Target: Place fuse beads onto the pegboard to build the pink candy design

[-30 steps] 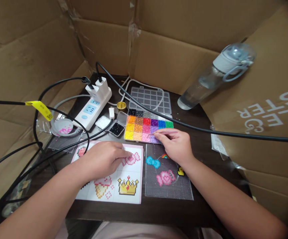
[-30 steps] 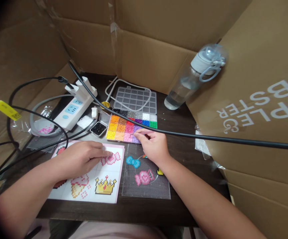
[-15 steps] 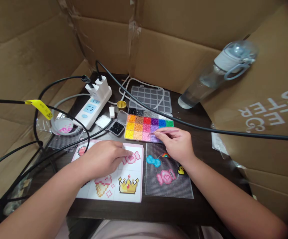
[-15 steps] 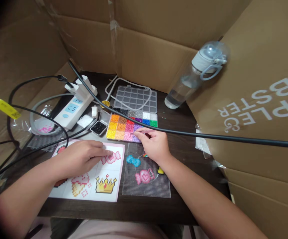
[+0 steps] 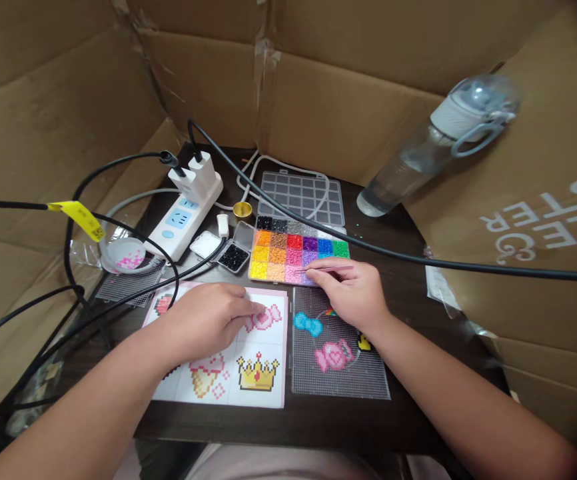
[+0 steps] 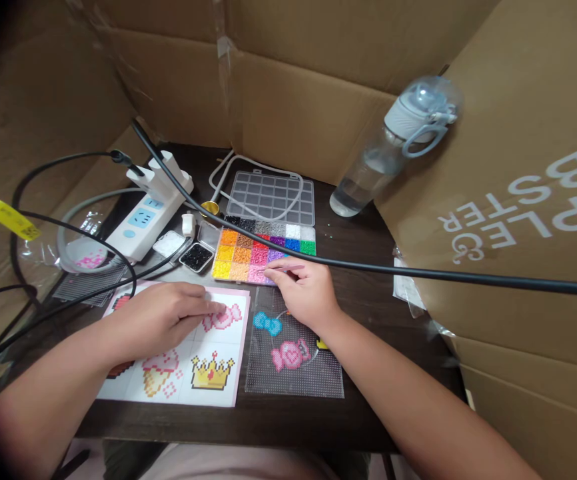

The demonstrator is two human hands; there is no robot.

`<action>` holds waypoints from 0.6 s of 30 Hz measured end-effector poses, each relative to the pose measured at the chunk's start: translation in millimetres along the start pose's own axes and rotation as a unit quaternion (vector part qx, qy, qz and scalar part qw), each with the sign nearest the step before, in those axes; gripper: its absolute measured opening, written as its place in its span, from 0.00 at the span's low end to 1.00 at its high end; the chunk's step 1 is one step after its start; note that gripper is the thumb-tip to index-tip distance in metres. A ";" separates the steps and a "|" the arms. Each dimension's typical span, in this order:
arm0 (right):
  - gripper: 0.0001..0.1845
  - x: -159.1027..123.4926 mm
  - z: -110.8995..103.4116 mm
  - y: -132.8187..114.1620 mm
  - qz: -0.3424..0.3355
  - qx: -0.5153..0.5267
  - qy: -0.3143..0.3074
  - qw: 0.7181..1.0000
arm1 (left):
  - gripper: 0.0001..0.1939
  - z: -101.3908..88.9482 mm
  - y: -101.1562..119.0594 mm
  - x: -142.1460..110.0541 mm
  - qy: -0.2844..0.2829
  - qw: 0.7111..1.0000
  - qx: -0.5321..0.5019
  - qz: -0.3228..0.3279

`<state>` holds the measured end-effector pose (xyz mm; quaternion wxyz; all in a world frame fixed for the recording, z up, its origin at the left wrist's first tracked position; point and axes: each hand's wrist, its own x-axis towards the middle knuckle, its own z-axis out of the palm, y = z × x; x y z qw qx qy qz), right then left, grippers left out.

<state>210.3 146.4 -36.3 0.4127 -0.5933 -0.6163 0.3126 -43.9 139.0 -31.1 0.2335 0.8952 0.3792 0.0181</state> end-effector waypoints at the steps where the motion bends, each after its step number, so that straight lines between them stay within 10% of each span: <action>1: 0.05 -0.2 -0.6 -0.2 -0.002 -0.001 0.011 1.000 | 0.19 -0.1 -0.1 -0.1 0.001 1.000 0.002 0.001; 18: 0.04 -0.9 0.3 0.7 0.000 0.029 0.023 0.999 | 0.19 -0.9 0.8 0.2 -0.004 1.000 0.005 -0.004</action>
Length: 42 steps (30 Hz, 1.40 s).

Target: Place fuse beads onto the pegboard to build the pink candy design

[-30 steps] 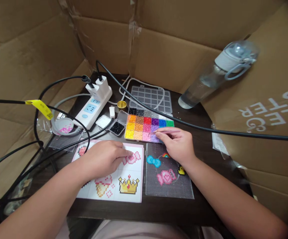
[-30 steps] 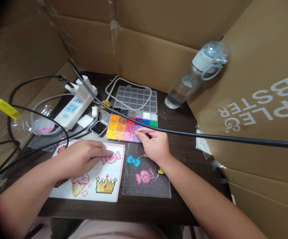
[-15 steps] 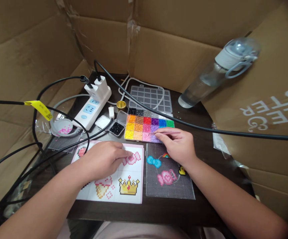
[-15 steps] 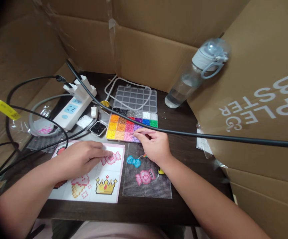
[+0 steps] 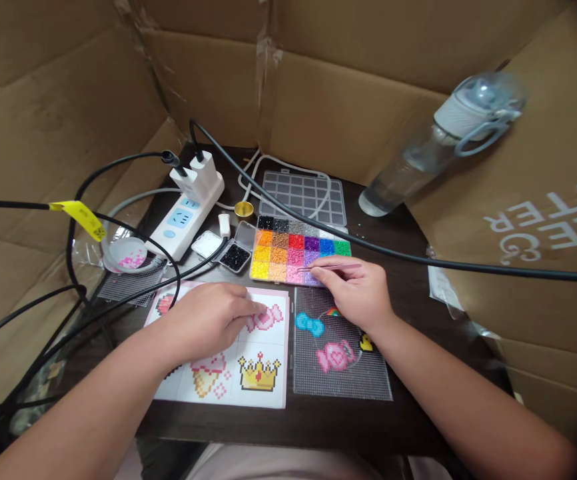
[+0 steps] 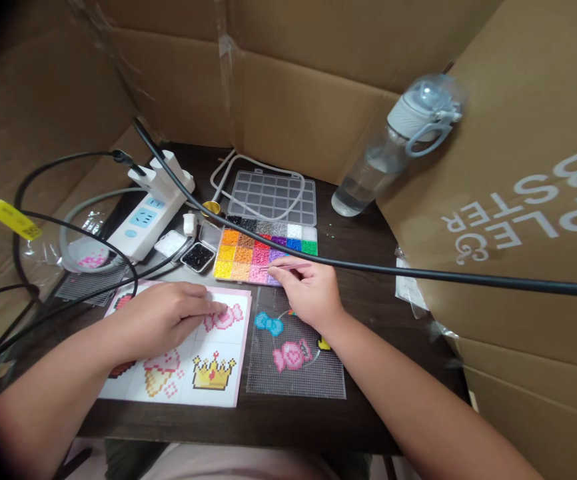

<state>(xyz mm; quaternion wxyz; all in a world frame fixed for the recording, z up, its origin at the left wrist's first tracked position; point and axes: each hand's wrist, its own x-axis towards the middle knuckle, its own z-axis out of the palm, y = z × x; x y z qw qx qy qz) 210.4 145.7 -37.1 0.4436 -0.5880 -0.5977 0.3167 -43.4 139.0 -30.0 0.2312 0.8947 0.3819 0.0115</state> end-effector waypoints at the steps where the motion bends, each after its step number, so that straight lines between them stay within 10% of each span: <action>1: 0.04 0.4 -0.3 0.0 -0.005 0.000 0.003 1.000 | 0.19 0.1 -0.1 0.4 0.000 1.000 -0.001 0.000; 42: 0.05 1.7 -2.0 -2.4 -0.017 -0.008 0.004 1.000 | 0.18 1.3 -1.4 1.1 -0.002 1.000 0.001 0.003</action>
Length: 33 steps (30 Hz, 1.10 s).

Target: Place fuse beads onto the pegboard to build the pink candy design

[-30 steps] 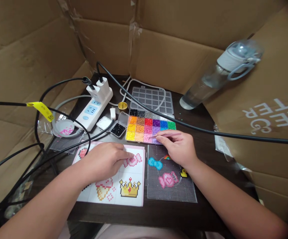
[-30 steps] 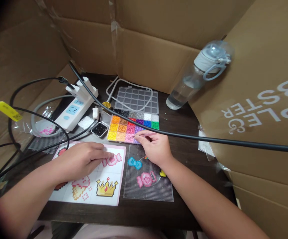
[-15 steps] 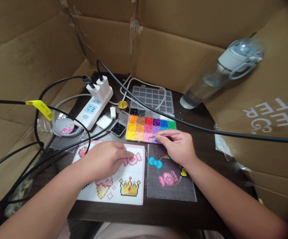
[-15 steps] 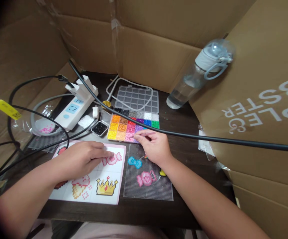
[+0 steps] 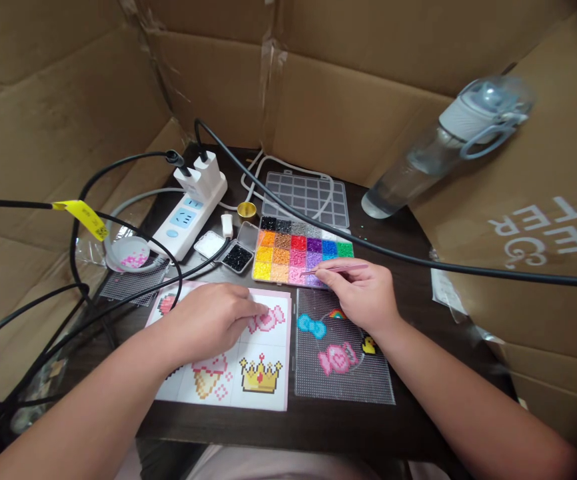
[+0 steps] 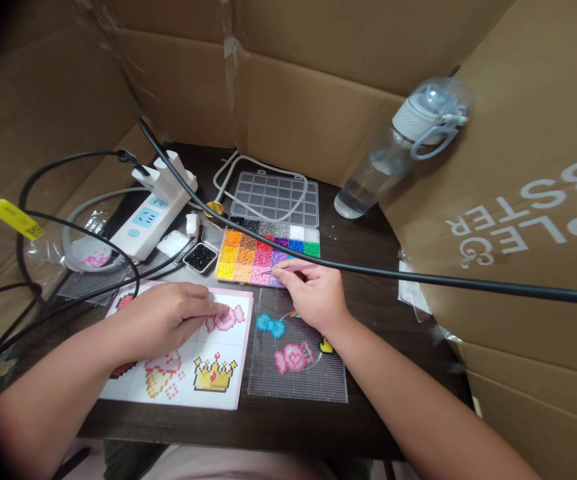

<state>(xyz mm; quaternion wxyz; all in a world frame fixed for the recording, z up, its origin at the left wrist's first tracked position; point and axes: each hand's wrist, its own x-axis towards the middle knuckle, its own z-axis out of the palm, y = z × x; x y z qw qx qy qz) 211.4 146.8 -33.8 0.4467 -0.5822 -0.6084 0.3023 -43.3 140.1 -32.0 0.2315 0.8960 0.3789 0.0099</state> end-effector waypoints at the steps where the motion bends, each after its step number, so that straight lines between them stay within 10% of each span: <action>1: 0.05 0.0 -0.2 -0.4 0.001 -0.001 0.000 1.000 | 0.18 0.2 -0.1 0.2 0.001 1.000 -0.001 0.002; 9: 0.05 -2.0 -9.4 -5.9 -0.046 0.016 -0.014 0.999 | 0.18 0.7 0.4 -1.2 0.015 1.000 0.000 0.009; 20: 0.21 -15.4 -45.0 -28.5 -0.362 0.111 -0.157 0.912 | 0.19 1.2 -1.8 0.7 0.004 1.000 -0.018 0.009; 33: 0.07 -30.9 -53.0 -43.5 -0.430 -0.008 -0.175 0.886 | 0.19 1.6 -2.2 1.0 0.007 1.000 -0.010 0.000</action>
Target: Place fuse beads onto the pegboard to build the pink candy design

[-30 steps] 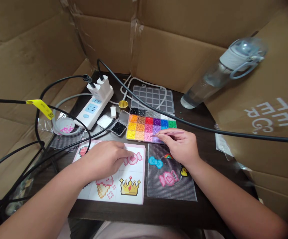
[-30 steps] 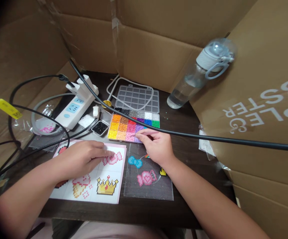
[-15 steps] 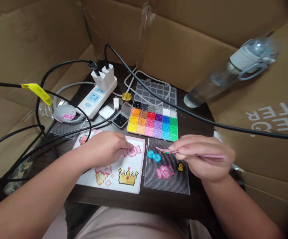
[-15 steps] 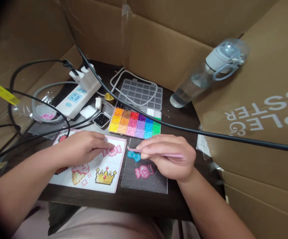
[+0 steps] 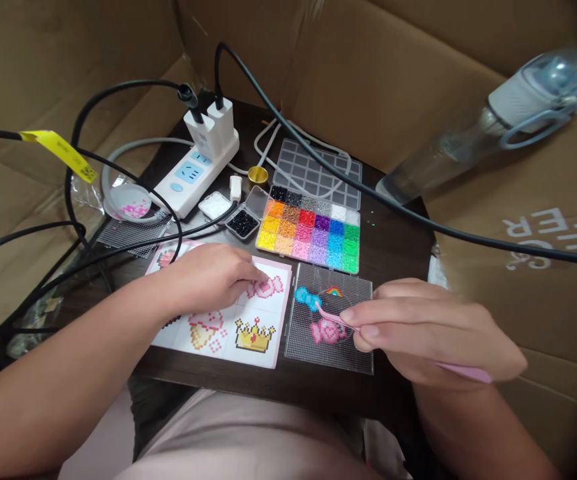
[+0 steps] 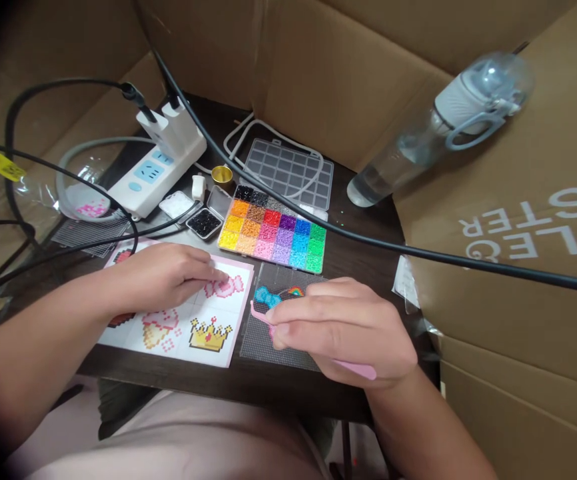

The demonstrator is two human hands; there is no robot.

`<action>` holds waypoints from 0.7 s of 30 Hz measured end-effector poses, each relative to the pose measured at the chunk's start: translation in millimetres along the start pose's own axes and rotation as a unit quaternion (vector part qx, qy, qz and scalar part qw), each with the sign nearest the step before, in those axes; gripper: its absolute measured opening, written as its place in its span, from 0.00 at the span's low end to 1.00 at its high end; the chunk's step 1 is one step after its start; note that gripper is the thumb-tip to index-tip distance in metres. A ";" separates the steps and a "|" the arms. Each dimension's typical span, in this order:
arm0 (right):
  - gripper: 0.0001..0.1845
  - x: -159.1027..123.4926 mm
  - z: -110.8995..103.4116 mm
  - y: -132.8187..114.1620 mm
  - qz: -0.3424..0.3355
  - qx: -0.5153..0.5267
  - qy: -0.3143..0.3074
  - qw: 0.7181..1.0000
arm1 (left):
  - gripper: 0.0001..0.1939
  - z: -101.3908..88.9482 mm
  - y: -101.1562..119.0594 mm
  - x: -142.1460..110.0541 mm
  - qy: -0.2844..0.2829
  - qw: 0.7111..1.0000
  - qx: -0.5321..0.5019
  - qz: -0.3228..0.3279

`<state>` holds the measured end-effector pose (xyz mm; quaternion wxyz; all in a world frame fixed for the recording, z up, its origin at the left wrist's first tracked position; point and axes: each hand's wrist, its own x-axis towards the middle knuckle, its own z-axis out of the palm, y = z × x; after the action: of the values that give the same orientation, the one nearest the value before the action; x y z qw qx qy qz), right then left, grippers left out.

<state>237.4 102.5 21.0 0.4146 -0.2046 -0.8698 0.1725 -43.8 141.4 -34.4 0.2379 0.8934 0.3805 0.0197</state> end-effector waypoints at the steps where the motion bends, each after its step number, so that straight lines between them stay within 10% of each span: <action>1: 0.07 1.1 -0.8 -2.7 0.005 -0.007 -0.009 1.000 | 0.19 -0.1 0.0 -0.2 -0.001 1.000 0.001 0.000; 5: 0.11 0.5 -1.0 -11.9 0.068 -0.036 0.008 0.997 | 0.18 0.0 -0.6 -0.8 -0.003 1.000 -0.003 -0.001; 10: 0.12 -30.7 1.0 -10.0 0.193 0.042 0.180 0.964 | 0.19 2.1 -2.9 0.8 0.000 1.000 -0.010 0.000; 16: 0.04 -78.6 4.1 -17.4 0.470 0.189 0.299 0.809 | 0.19 4.3 -5.1 2.6 -0.013 1.000 0.002 0.001; 21: 0.08 -89.8 15.0 -28.1 0.571 0.204 0.336 0.720 | 0.19 3.3 -3.9 2.8 -0.006 1.000 0.004 0.000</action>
<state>270.9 31.6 -33.2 0.5346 -0.6173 -0.3350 0.4699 -43.7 144.4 -39.5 0.2368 0.8943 0.3794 0.0127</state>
